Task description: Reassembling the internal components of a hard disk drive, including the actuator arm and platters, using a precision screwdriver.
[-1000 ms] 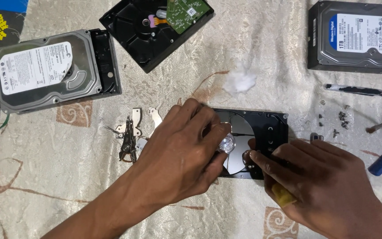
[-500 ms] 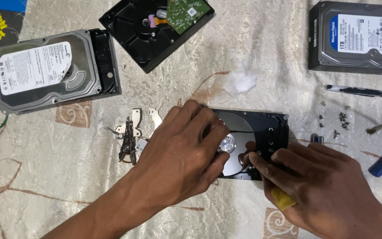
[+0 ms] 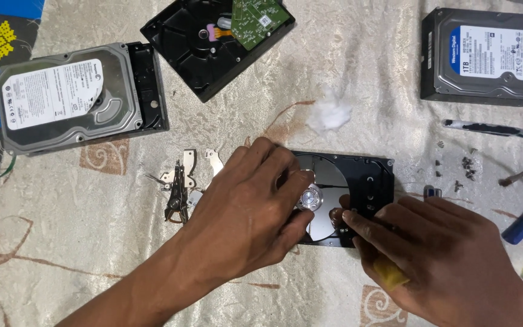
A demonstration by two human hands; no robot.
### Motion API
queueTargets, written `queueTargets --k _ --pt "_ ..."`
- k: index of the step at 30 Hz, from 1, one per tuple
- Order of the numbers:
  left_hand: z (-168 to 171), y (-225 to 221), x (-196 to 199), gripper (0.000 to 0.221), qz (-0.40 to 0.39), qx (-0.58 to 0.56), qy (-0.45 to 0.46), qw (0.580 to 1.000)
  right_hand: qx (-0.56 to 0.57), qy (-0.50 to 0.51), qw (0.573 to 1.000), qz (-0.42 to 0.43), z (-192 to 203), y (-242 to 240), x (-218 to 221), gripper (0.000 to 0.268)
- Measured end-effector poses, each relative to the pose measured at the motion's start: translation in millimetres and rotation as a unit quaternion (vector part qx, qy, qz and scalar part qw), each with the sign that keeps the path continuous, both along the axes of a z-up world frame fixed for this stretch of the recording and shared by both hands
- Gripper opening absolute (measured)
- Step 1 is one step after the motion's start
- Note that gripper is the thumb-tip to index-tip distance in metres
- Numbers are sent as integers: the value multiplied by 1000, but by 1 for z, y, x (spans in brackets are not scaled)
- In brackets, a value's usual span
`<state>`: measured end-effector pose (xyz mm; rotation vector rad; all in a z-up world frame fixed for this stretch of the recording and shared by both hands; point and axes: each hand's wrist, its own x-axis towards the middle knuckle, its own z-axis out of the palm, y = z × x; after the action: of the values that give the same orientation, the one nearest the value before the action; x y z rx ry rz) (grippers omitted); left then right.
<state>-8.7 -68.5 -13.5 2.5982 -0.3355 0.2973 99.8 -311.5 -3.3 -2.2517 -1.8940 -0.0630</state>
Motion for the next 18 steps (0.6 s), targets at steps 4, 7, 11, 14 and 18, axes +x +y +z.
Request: queueTargets --k 4,7,11,14,18 --pt "3 2 0 33 -5 -3 -4 1000 16 -15 1000 -12 7 4 -2 39" --pt "5 3 0 38 -6 -17 -21 1000 26 -5 999 -30 9 1 -2 37" --pt "8 6 0 36 -6 -15 -29 999 41 -25 995 -83 18 -4 -3 32" --pt "9 7 0 33 -10 -16 -33 999 52 2 994 -94 35 1 -2 32" --pt "11 6 -2 33 -1 -9 -40 999 75 76 983 -149 50 4 -5 23"
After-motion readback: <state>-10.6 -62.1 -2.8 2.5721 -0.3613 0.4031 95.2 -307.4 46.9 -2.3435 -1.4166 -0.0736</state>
